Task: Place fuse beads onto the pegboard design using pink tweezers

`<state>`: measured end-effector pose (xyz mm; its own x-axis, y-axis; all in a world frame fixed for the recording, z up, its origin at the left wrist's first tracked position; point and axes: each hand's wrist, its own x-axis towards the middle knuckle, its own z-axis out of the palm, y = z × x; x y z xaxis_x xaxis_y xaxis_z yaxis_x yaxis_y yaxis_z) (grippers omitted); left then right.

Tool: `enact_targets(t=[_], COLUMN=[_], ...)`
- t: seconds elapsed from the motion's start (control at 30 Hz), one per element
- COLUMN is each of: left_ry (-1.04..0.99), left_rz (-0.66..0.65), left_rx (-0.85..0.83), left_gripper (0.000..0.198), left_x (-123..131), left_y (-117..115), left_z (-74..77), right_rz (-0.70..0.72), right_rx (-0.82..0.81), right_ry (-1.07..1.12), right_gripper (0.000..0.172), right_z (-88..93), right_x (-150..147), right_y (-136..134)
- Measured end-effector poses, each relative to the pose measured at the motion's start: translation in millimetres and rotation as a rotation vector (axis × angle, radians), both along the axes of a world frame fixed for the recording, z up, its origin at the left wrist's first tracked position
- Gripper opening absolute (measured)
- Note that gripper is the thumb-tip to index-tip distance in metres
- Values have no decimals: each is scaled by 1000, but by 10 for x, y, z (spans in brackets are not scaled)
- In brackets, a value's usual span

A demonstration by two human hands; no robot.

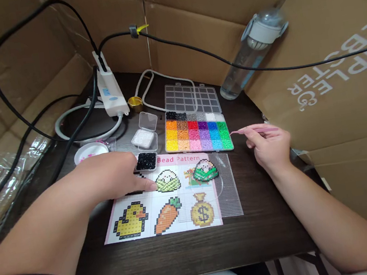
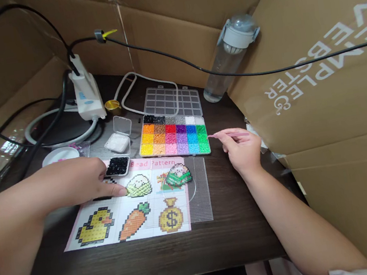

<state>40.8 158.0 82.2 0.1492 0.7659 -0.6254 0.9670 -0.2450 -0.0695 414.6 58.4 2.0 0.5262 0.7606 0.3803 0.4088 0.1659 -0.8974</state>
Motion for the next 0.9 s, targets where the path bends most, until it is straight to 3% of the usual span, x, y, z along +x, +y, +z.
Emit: enact_targets(t=[0.1, 0.3, 0.4, 0.9], left_ry=[-13, 27, 28, -1], left_rz=[-10, -40, -43, 1], left_rx=[-6, -14, 1, 2], left_gripper=[62, 73, 70, 68], left_x=[-11, -15, -21, 14], left_y=[-2, 1, 0, -3], left_z=[-7, -1, 6, 37], right_rz=[88, 436, 534, 542], right_rx=[11, -79, -107, -194], right_ry=[59, 126, 135, 48], right_gripper=[23, 7, 12, 4], right_z=[31, 139, 170, 118], right_x=[-152, -584, -673, -727], right_y=[-132, -384, -398, -392])
